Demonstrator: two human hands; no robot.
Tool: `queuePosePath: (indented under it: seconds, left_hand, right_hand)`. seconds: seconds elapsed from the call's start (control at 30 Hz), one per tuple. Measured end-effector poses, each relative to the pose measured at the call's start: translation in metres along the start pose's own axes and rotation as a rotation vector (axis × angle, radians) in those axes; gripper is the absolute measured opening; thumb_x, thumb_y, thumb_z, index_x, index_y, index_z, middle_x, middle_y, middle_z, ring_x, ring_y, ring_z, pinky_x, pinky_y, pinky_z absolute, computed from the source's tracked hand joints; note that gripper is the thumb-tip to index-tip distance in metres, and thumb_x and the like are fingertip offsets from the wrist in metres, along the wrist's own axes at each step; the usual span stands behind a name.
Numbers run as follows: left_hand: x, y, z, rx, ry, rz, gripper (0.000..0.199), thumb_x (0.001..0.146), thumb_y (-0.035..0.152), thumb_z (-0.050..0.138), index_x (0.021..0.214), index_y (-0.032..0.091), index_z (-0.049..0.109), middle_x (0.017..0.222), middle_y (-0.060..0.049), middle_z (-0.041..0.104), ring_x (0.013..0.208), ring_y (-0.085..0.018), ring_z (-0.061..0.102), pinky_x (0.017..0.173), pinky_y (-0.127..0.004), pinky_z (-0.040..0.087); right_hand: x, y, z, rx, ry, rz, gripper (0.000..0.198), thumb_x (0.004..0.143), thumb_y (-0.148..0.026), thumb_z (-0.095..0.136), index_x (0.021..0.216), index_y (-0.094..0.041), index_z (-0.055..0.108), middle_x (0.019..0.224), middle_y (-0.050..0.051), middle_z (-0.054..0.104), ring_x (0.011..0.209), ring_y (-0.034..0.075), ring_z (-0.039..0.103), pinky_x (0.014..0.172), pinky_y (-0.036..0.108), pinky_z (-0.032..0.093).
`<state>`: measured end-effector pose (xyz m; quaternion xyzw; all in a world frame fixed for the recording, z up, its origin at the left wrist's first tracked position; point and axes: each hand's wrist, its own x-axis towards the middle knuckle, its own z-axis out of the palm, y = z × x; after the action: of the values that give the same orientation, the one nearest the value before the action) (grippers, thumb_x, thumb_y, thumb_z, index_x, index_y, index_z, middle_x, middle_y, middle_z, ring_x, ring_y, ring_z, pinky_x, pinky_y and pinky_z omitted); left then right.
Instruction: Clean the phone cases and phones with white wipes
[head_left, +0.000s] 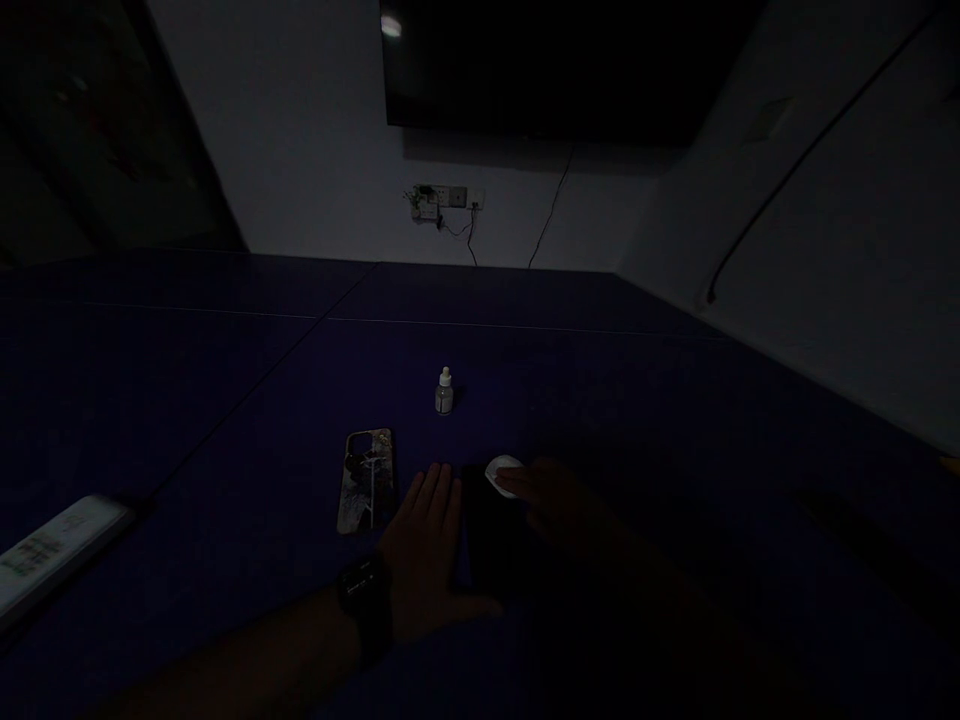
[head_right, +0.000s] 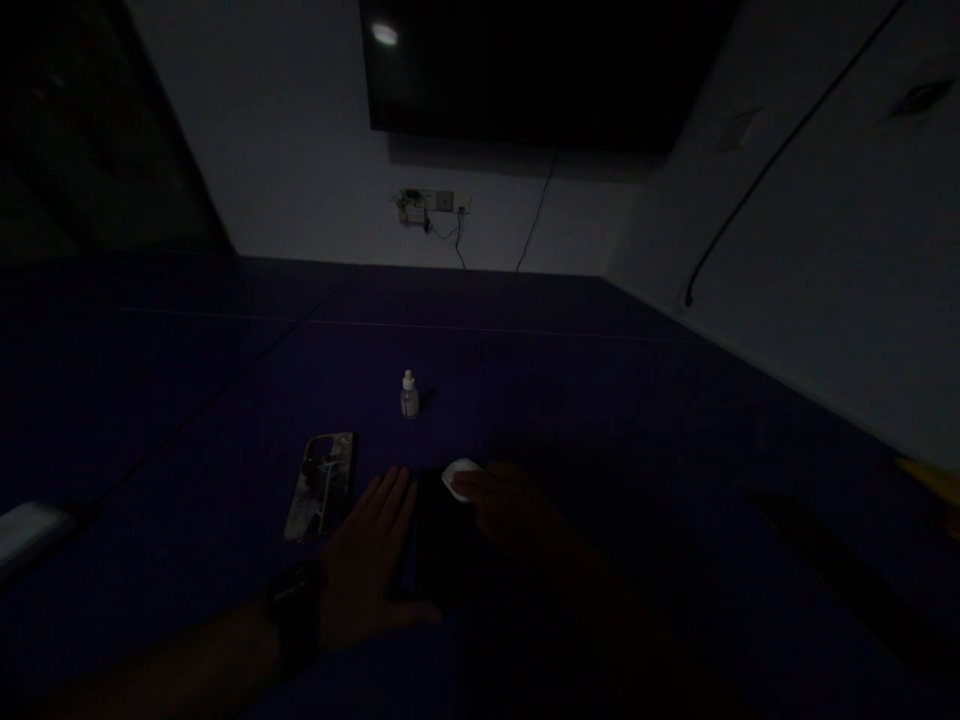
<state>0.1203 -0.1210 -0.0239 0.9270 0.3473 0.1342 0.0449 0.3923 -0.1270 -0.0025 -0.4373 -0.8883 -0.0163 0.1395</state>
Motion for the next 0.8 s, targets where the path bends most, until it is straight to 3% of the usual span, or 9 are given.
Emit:
queuePosePath:
  seconds: [0.23, 0.63, 0.8]
  left_hand:
    - [0.001, 0.001, -0.001, -0.016, -0.040, -0.016, 0.129, 0.071, 0.096, 0.038, 0.157, 0.002, 0.020, 0.163, -0.029, 0.017, 0.151, -0.045, 0.019, 0.120, -0.059, 0.023]
    - [0.000, -0.001, 0.002, -0.025, -0.016, -0.010, 0.130, 0.071, 0.097, 0.036, 0.158, 0.004, 0.017, 0.163, -0.028, 0.016, 0.151, -0.045, 0.018, 0.120, -0.060, 0.022]
    - [0.001, 0.001, 0.000, -0.025, -0.031, -0.026, 0.130, 0.070, 0.098, 0.036, 0.157, 0.002, 0.022, 0.163, -0.028, 0.016, 0.152, -0.043, 0.016, 0.122, -0.058, 0.020]
  right_hand:
    - [-0.006, 0.006, 0.001, 0.018, 0.036, -0.031, 0.057, 0.080, -0.005, 0.050, 0.134, -0.021, 0.062, 0.132, 0.010, 0.067, 0.107, 0.025, 0.061, 0.093, 0.044, 0.051]
    - [0.003, 0.005, 0.006, 0.043, 0.011, -0.023, 0.062, 0.081, -0.004, 0.048, 0.140, -0.021, 0.059, 0.139, 0.011, 0.063, 0.115, 0.026, 0.060, 0.100, 0.048, 0.048]
    - [-0.004, 0.009, 0.004, 0.073, 0.033, -0.045, 0.058, 0.080, -0.005, 0.051, 0.133, -0.023, 0.063, 0.130, 0.009, 0.069, 0.111, 0.025, 0.060, 0.099, 0.046, 0.048]
